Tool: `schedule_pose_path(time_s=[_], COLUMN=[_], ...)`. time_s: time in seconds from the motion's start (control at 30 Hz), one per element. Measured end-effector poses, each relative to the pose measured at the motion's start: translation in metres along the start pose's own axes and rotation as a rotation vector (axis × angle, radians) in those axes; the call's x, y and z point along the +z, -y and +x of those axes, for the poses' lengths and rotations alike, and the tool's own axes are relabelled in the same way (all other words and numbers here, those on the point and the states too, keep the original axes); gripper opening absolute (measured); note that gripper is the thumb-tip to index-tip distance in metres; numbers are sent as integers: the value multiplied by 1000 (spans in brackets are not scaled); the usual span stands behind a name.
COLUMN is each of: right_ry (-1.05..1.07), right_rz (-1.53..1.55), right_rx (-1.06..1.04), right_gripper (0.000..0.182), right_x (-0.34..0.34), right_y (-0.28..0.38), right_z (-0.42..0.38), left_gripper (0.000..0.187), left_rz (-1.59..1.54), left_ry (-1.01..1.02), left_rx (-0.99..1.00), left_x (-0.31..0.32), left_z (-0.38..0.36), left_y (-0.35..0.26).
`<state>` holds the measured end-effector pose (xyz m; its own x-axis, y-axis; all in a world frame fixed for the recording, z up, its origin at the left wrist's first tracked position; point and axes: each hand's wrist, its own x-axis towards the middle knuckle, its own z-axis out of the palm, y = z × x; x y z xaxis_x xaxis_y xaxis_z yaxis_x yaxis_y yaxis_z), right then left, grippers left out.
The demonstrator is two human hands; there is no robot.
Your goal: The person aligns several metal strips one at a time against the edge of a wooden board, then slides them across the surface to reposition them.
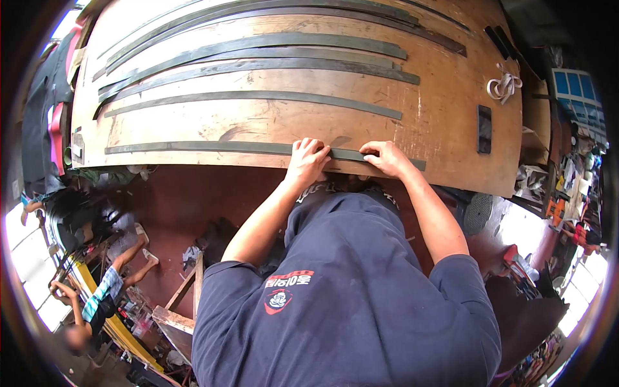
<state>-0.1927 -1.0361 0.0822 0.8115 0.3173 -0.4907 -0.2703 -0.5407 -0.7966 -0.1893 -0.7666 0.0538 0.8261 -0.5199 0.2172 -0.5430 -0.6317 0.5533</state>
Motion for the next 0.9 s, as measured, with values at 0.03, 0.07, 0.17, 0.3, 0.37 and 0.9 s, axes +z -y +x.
schedule_pose_path(time_s=[0.03,0.07,0.17,0.3,0.37,0.9], right_ry=[-2,-4,-16,-27,-17,-68], right_rz=[10,9,26,-17,-26,-45], right_rx=[7,10,14,27,37,17], right_gripper=[26,26,26,26,26,27], right_x=[0,1,2,2,3,6], right_y=[-1,-2,-3,-2,-4,-13], right_z=[0,0,-1,-1,0,3], left_gripper=[27,27,26,25,25,31], left_rz=[-3,6,13,10,21,11], left_ry=[0,10,11,-23,-32,-62], left_rx=[2,8,26,46,49,76], left_x=[1,1,0,1,2,16], left_z=[1,1,3,2,1,3], left_y=[0,1,2,2,2,-12])
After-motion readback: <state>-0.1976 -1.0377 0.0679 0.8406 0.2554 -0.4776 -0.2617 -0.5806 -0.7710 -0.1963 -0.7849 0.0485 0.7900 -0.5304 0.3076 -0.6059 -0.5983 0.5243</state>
